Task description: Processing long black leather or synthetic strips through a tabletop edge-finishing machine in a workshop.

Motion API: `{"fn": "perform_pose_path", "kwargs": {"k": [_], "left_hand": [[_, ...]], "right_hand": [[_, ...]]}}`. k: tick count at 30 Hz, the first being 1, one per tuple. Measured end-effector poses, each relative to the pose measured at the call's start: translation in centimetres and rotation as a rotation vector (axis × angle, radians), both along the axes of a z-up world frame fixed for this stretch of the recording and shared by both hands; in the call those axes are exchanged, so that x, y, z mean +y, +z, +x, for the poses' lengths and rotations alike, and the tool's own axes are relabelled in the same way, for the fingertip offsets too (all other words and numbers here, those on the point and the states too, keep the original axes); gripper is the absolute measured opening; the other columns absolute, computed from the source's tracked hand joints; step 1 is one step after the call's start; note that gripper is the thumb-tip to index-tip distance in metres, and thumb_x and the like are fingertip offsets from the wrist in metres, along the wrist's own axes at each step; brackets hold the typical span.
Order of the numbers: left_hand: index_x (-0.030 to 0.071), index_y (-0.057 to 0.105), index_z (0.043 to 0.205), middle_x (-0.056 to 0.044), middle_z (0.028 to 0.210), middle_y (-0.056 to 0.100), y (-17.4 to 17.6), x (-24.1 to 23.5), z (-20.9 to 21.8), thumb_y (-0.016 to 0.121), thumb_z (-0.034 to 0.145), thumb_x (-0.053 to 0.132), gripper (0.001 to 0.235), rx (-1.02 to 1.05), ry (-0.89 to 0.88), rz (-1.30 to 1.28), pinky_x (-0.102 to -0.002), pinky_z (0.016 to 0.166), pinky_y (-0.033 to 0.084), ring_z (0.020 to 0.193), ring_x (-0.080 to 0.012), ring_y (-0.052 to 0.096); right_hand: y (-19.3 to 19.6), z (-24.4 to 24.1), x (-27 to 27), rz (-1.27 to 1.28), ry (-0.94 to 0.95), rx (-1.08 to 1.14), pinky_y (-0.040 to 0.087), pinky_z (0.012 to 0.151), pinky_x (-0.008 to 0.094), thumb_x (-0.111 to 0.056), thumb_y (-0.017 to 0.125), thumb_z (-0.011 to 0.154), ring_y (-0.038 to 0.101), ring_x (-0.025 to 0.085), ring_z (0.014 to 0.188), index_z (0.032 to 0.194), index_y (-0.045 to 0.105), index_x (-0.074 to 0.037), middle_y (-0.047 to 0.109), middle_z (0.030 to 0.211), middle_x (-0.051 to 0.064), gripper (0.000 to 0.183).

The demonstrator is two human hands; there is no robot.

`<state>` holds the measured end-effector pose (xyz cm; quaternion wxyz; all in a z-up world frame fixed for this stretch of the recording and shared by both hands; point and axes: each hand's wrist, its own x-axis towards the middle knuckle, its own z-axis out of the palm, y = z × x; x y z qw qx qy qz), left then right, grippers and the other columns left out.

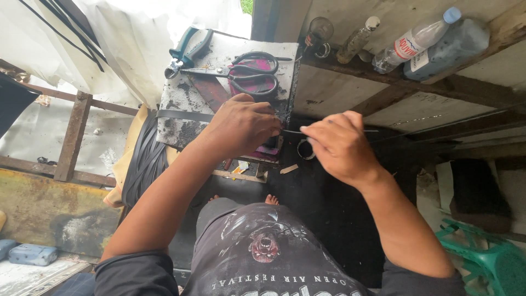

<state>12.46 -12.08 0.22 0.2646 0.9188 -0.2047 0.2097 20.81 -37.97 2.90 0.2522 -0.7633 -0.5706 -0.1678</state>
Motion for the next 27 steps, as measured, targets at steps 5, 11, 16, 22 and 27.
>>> {"fn": "perform_pose_path", "kwargs": {"k": [5,11,16,22,27], "left_hand": [[0.02,0.077,0.097,-0.001,0.09,0.073,0.3,1.1,-0.5,0.077,0.089,0.022,0.008,0.047,0.011,-0.022,-0.04,0.087,0.048,0.079,-0.0236,0.072],[0.025,0.078,0.101,0.002,0.088,0.074,2.0,6.0,-4.1,0.081,0.087,0.025,0.014,0.137,0.138,-0.015,-0.04,0.091,0.047,0.08,-0.0212,0.073],[0.026,0.079,0.102,0.003,0.091,0.076,0.9,9.5,-6.3,0.082,0.089,0.026,0.013,0.194,0.251,0.007,-0.041,0.1,0.042,0.084,-0.0182,0.073],[0.026,0.08,0.095,0.002,0.083,0.074,0.0,10.0,-7.2,0.082,0.092,0.021,0.006,0.093,0.337,0.088,-0.047,0.104,0.042,0.084,-0.0202,0.07],[0.032,0.079,0.09,0.008,0.081,0.072,-1.3,9.9,-7.4,0.082,0.094,0.031,0.004,0.046,0.435,0.252,-0.047,0.101,0.033,0.095,-0.0186,0.059]], "right_hand": [[-1.4,0.0,1.9,-0.035,0.025,-0.003,0.04,0.094,0.039,-0.009,0.071,0.092,0.065,0.019,0.093,0.107,0.077,-0.013,0.072,0.094,-0.001,0.016],[-2.6,0.6,1.9,-0.069,0.013,-0.048,0.039,0.094,0.039,-0.009,0.07,0.094,0.064,0.017,0.094,0.11,0.078,-0.014,0.071,0.092,-0.001,0.018],[-3.7,0.3,2.7,-0.066,0.021,-0.124,0.038,0.096,0.04,-0.009,0.068,0.096,0.062,0.017,0.094,0.113,0.078,-0.014,0.07,0.091,-0.001,0.02],[-4.0,-0.8,4.3,-0.031,0.055,-0.166,0.038,0.093,0.041,-0.003,0.068,0.092,0.059,0.018,0.089,0.113,0.079,-0.014,0.067,0.087,0.001,0.026],[-4.0,-0.9,4.9,0.0,0.07,-0.191,0.037,0.091,0.042,-0.003,0.067,0.091,0.058,0.018,0.09,0.111,0.079,-0.015,0.066,0.087,0.0,0.027]]}}
